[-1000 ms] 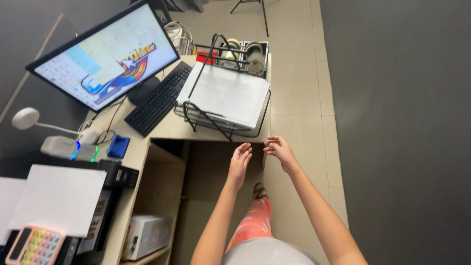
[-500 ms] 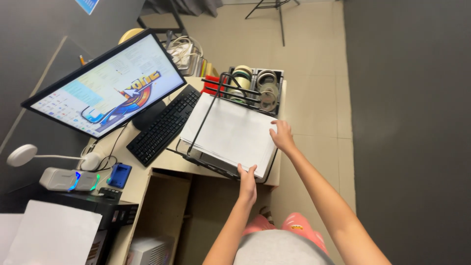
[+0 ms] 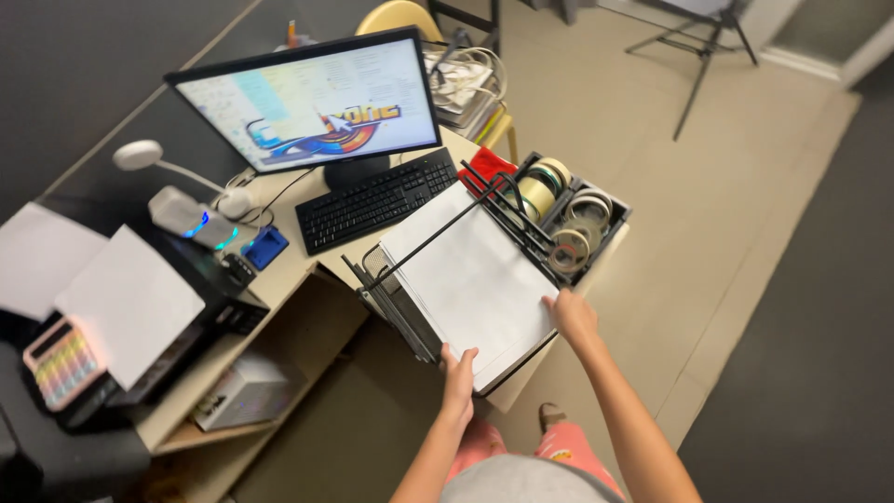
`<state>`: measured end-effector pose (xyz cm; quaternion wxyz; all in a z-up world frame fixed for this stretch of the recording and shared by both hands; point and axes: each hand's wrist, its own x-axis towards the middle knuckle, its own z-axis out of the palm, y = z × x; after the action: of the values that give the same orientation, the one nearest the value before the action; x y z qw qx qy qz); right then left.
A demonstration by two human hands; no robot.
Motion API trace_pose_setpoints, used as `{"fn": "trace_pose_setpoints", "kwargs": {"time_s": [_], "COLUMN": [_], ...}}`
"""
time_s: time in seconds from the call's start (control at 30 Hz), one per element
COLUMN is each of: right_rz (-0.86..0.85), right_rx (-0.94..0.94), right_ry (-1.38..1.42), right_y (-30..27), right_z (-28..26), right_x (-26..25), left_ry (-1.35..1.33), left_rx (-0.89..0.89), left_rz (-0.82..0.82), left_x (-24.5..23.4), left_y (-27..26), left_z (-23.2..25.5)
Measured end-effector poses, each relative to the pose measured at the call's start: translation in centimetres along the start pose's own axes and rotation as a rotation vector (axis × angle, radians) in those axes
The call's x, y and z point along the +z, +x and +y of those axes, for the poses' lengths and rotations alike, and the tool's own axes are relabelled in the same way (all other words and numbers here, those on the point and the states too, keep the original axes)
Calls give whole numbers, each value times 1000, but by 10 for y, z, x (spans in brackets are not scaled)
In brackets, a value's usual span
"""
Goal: The person organizes a stack of white paper by placing it into a black wire mesh tray. They then load the paper into the input tray of a printer. Finally, they disassemble the wire mesh tray, removing the mesh bottom and separating the frame components on the desk.
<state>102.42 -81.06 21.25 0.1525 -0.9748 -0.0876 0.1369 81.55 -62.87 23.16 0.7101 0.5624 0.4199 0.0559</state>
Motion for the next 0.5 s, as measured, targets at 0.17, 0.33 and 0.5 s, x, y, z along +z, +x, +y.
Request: {"fn": "trace_pose_setpoints", "kwargs": {"time_s": [0.17,0.33,0.5], "right_rz": [-139,-224,-440], "right_rx": [-65,-132,-157], "right_ry": [122,429,838], "right_y": [7,-6,4], "right_z": [18,28,60], "right_x": [-23,-51,-39], "left_ry": [30,-81,-301], "left_rx": [-18,89,105], "left_rz": [196,188,93], "left_x": [11,-3,2], "left_y": [18,37,1], "left_z": [-42,-88,-56]}}
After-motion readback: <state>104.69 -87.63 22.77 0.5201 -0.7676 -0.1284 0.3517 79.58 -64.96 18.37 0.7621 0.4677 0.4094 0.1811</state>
